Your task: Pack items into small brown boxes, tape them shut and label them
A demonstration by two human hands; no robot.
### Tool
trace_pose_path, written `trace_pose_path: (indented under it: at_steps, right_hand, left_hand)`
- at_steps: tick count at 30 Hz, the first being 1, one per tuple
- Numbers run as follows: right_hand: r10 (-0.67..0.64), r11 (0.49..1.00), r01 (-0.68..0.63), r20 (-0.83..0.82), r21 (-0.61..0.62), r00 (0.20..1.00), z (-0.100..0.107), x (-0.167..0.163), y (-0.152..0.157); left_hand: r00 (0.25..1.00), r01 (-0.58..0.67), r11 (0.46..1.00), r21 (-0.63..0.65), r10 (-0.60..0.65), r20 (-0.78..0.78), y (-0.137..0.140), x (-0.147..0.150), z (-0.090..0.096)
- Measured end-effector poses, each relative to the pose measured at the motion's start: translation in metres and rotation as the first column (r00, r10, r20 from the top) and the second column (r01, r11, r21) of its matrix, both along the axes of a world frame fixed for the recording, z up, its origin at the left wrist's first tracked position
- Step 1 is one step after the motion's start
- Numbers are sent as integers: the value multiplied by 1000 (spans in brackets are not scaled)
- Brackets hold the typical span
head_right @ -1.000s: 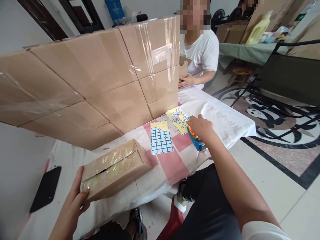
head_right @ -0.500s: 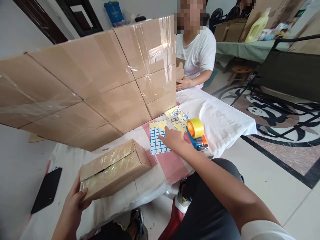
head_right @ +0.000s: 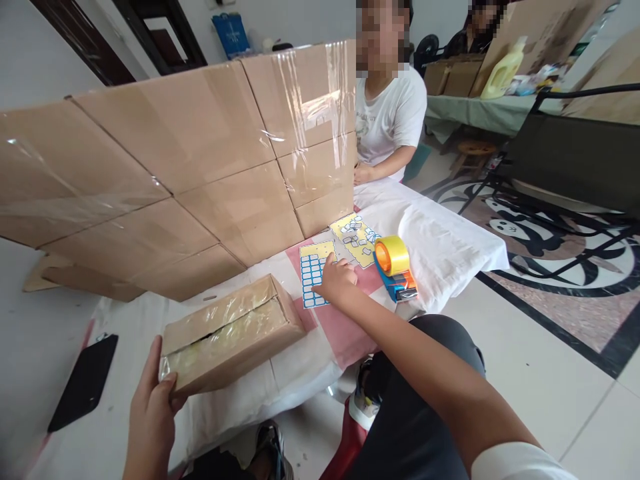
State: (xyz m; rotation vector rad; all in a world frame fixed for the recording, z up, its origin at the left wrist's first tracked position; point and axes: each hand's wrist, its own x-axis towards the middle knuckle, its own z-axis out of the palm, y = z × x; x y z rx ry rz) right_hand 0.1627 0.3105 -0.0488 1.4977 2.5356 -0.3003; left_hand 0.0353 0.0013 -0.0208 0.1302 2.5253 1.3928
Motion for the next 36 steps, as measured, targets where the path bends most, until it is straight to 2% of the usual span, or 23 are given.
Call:
trace_pose_path:
  at_steps: [2,3,4,6,7,8,9,10,12,19,23,27,31,36]
  right_hand:
    - [-20,999,19,13,25,1000,-3,1,2]
    - [-19,999,19,15,26,1000,-4,2,3]
    - [-12,1000,12,15,24,1000,-6,4,4]
    - [1,1000,-2,20,21,1000,-8,6,5]
    - [7,1000,-8,26,23,1000,-9,8,6]
    - [18,1000,-19,35,25,999,-8,9,6]
    - [30,999,-32,44,27,999,-8,10,5]
    - [40,999,-42,53,29,998,-7,11,5]
    - [53,998,-55,57,32,997,-6,12,3]
    - [56,996,-52,-55,73,997,-9,9,8]
    - [67,996,-55,-175,75,982,-16,1,30]
    - [159,987,-146,-236,70,959,-26,-9,60]
    - [186,983,-178,-331,54,925,-31,-19,78]
    - [92,994,-112,-456,-17,885,-22,-27,84]
  left_hand:
    - [990,0,999,-49,-7,-140,-7,-2,-9]
    - [958,-15,998,-67,-5,-286,-10,-3,-15]
    - [884,-27,997,-73,-10,-467,-14,-5,-20]
    - [617,40,996,-84,-91,-781,-19,-7,-29]
    - [479,118,986,-121,-164,-863,-20,-8,-31]
    - [372,199,963,-182,-246,-895,-21,-9,-33]
    - [306,262,933,-247,-323,-896,-20,-9,-32]
    - [271,300,905,-303,-385,-882,-19,-9,-31]
    - [245,302,883,-359,-436,-866,-16,-9,-28]
    - [109,288,879,-380,-425,-899,-15,-8,-28]
    - [18,267,895,-357,-375,-927,-16,-9,-32]
    - [-61,249,907,-339,-335,-940,-17,-6,-33]
    - [-85,255,908,-333,-322,-943,-14,3,-29]
    - [-110,274,906,-322,-303,-946,-14,10,-22]
